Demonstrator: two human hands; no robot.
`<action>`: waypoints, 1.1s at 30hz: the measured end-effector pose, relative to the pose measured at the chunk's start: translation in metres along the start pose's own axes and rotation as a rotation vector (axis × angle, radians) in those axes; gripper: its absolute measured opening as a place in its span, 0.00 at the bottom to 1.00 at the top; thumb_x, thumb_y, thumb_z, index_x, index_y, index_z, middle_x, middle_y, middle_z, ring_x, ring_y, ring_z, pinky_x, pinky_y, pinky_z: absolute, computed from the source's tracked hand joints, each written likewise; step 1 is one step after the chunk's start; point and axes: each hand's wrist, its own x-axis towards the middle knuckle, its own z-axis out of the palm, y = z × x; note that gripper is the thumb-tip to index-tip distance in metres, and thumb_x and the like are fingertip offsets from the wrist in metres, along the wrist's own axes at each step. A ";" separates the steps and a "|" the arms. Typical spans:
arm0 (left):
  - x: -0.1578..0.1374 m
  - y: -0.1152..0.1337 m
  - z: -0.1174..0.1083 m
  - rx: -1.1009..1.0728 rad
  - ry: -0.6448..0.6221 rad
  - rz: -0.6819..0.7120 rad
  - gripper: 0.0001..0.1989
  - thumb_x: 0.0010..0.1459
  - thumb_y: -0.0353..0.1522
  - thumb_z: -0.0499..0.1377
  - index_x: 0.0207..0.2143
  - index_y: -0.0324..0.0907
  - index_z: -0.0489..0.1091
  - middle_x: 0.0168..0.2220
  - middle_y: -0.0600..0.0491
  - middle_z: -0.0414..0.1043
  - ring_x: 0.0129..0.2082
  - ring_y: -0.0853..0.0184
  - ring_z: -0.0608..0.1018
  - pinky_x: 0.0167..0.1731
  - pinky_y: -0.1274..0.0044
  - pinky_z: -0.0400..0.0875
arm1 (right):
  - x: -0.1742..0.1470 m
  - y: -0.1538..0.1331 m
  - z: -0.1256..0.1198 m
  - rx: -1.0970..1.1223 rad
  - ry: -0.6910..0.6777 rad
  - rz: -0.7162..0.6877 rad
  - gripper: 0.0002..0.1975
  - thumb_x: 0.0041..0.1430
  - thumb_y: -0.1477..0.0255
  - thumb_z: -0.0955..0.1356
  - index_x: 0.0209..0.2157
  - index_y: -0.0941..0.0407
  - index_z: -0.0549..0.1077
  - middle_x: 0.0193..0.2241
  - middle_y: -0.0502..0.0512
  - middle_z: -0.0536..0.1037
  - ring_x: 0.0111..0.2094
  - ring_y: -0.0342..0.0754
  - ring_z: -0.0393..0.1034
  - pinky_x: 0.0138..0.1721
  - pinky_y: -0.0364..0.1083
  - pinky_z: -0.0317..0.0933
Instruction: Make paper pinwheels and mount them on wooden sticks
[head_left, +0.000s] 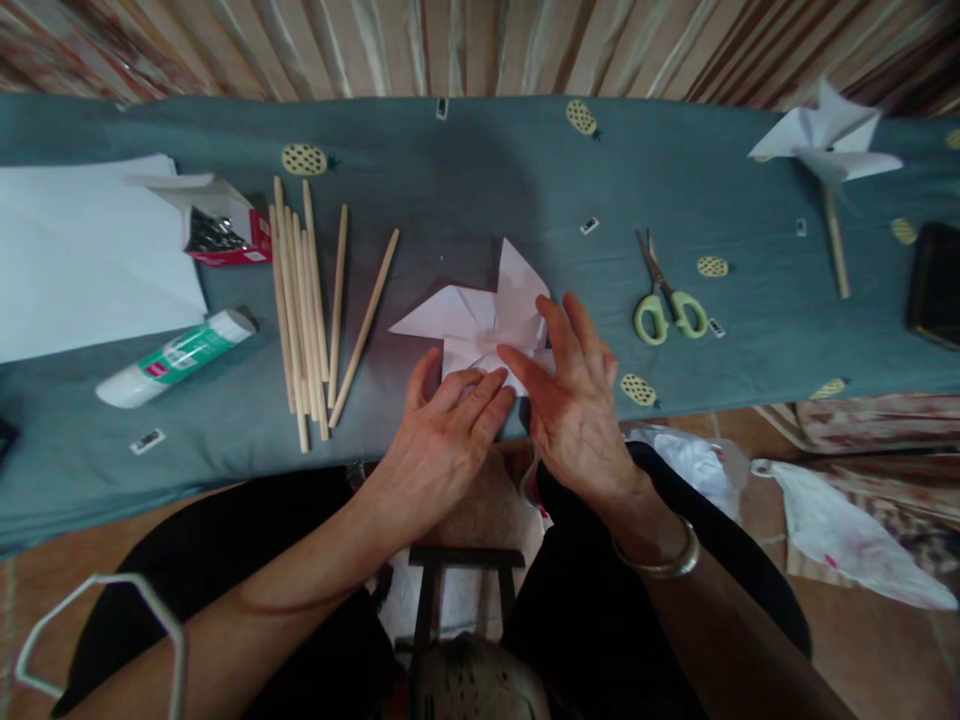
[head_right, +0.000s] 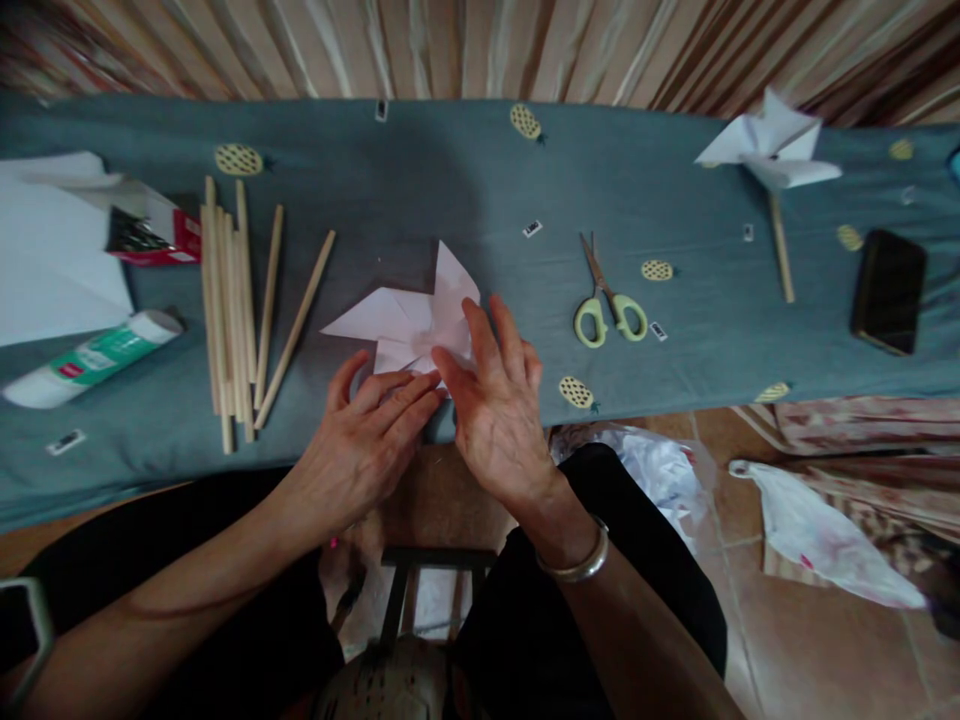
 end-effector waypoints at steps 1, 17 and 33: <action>0.000 0.000 0.000 -0.003 0.005 -0.001 0.15 0.64 0.26 0.51 0.52 0.36 0.67 0.53 0.46 0.74 0.52 0.59 0.72 0.63 0.53 0.52 | 0.000 0.000 0.000 0.006 -0.003 0.003 0.20 0.66 0.78 0.58 0.53 0.47 0.70 0.67 0.54 0.55 0.70 0.60 0.39 0.59 0.64 0.54; 0.002 0.000 -0.001 -0.034 0.005 0.002 0.15 0.64 0.26 0.51 0.52 0.34 0.66 0.51 0.45 0.75 0.50 0.57 0.73 0.60 0.50 0.55 | 0.013 -0.004 0.008 -0.025 -0.048 0.005 0.20 0.65 0.74 0.61 0.57 0.45 0.67 0.66 0.54 0.59 0.69 0.60 0.41 0.58 0.63 0.56; 0.002 -0.001 0.000 -0.016 -0.004 0.009 0.14 0.64 0.27 0.52 0.51 0.36 0.68 0.52 0.45 0.74 0.51 0.56 0.72 0.60 0.50 0.55 | 0.004 0.003 0.006 0.037 0.157 -0.079 0.17 0.65 0.79 0.58 0.50 0.52 0.71 0.62 0.61 0.65 0.69 0.59 0.44 0.57 0.62 0.58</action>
